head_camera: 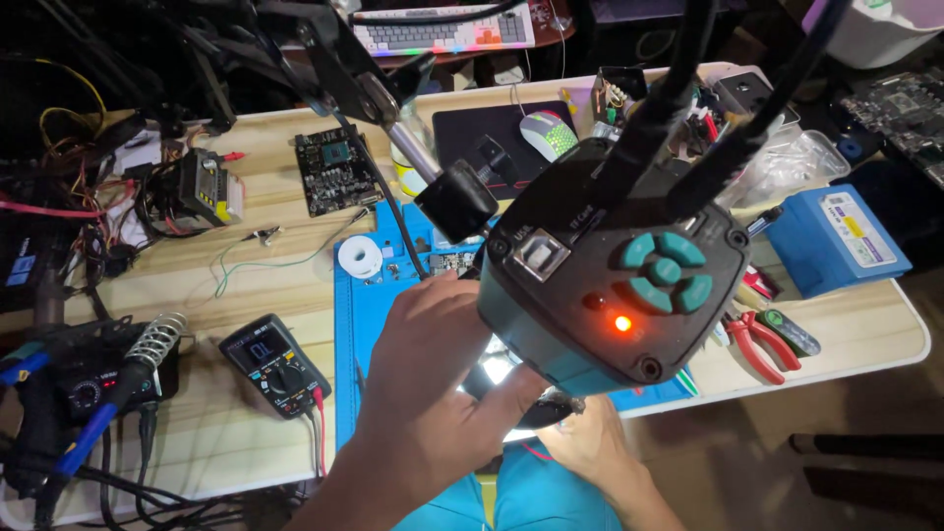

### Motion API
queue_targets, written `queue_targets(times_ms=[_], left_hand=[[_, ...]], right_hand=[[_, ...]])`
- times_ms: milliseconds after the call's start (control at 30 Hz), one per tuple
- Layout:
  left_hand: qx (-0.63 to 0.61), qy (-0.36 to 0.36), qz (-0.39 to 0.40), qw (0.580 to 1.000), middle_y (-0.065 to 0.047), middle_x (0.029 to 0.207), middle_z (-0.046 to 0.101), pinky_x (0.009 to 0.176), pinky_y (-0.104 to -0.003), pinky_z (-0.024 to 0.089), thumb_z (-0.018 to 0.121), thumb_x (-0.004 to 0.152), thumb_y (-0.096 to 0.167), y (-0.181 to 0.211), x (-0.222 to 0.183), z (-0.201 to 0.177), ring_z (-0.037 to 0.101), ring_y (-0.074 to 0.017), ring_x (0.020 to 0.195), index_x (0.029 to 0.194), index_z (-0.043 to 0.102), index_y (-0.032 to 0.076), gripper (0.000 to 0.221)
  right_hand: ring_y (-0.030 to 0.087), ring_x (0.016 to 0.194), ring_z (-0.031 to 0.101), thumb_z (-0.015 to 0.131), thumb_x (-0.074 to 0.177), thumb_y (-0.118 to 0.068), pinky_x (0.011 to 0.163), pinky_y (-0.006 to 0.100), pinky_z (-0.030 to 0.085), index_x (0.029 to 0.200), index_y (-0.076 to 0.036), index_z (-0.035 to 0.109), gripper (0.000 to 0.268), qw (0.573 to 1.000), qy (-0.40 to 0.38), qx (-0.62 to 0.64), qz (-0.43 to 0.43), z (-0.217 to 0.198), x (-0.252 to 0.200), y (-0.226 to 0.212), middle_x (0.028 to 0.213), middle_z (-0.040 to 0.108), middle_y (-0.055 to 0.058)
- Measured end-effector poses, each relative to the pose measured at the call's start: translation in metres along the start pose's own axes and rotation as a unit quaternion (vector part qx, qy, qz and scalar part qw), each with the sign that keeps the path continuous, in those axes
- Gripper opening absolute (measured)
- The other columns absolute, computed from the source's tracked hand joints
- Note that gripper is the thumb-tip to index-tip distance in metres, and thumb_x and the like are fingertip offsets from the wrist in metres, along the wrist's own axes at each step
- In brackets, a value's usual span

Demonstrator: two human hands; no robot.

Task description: Inspecting and testing a computer motherboard using a digital microscope and a multimeter.

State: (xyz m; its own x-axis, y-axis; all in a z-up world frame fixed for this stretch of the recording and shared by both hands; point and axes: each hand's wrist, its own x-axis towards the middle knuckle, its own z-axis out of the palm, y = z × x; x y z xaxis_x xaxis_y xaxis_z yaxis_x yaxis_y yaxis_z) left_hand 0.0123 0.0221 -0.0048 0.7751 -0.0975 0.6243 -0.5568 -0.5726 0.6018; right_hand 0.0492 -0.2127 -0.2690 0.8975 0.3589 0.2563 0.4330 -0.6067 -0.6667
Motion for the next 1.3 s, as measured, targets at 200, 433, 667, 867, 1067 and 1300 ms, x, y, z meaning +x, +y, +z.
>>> queue_targets(times_ms=[200, 433, 667, 867, 1067, 1300], left_hand=[[0.004, 0.004, -0.003, 1.0, -0.005, 0.106, 0.077, 0.105, -0.043, 0.048, 0.082, 0.088, 0.024, 0.0, 0.0, 0.002, 0.069, -0.026, 0.099, 0.12, 0.074, 0.008, 0.037], [0.038, 0.003, -0.014, 0.999, -0.003, 0.113, 0.079, 0.117, -0.05, 0.044, 0.084, 0.084, 0.024, -0.004, -0.003, 0.007, 0.073, -0.0251, 0.108, 0.118, 0.074, 0.012, 0.037], [0.038, 0.028, -0.009, 0.999, -0.002, 0.098, 0.076, 0.095, -0.042, 0.051, 0.091, 0.075, 0.022, 0.003, 0.007, 0.007, 0.068, -0.0247, 0.089, 0.105, 0.073, 0.012, 0.037], [-0.008, 0.03, -0.032, 0.999, -0.004, 0.098, 0.076, 0.093, -0.04, 0.049, 0.09, 0.075, 0.021, 0.008, 0.009, 0.004, 0.068, -0.0247, 0.093, 0.107, 0.075, 0.011, 0.037], [0.008, 0.046, -0.012, 0.999, -0.002, 0.105, 0.079, 0.108, -0.043, 0.048, 0.093, 0.076, 0.02, -0.002, -0.001, 0.012, 0.07, -0.0264, 0.106, 0.111, 0.077, 0.01, 0.041], [0.039, 0.05, -0.008, 0.998, -0.003, 0.096, 0.077, 0.092, -0.042, 0.052, 0.089, 0.079, 0.026, -0.009, -0.009, 0.026, 0.068, -0.0254, 0.087, 0.108, 0.076, 0.011, 0.035]], right_hand=[[0.035, 0.053, 0.058, 0.081, 0.075, -0.024, 0.057, 0.045, 0.046, 0.069, -0.01, 0.074, 0.016, 0.997, 0.009, -0.045, -0.065, 0.005, -0.002, 0.01, 0.065, 0.074, 0.007], [0.027, 0.073, 0.07, 0.086, 0.075, -0.023, 0.069, 0.039, 0.053, 0.088, -0.02, 0.09, 0.014, 0.993, 0.005, -0.006, -0.121, -0.009, 0.005, -0.01, 0.086, 0.083, -0.002], [0.023, 0.074, 0.07, 0.086, 0.078, -0.029, 0.075, 0.036, 0.053, 0.087, -0.021, 0.09, 0.013, 0.995, -0.008, -0.01, -0.098, -0.009, 0.006, -0.014, 0.081, 0.081, -0.005], [0.025, 0.089, 0.075, 0.086, 0.079, -0.03, 0.083, 0.037, 0.056, 0.095, -0.021, 0.092, 0.019, 0.996, -0.033, 0.002, -0.086, -0.015, 0.008, -0.019, 0.099, 0.088, -0.003], [0.022, 0.082, 0.07, 0.085, 0.081, -0.028, 0.082, 0.035, 0.053, 0.094, -0.02, 0.092, 0.017, 0.995, -0.031, 0.014, -0.096, -0.019, 0.008, -0.029, 0.087, 0.081, -0.004], [0.018, 0.07, 0.062, 0.087, 0.08, -0.027, 0.074, 0.031, 0.049, 0.086, -0.021, 0.092, 0.01, 0.994, 0.004, 0.02, -0.105, -0.015, 0.006, -0.028, 0.076, 0.077, -0.007]])
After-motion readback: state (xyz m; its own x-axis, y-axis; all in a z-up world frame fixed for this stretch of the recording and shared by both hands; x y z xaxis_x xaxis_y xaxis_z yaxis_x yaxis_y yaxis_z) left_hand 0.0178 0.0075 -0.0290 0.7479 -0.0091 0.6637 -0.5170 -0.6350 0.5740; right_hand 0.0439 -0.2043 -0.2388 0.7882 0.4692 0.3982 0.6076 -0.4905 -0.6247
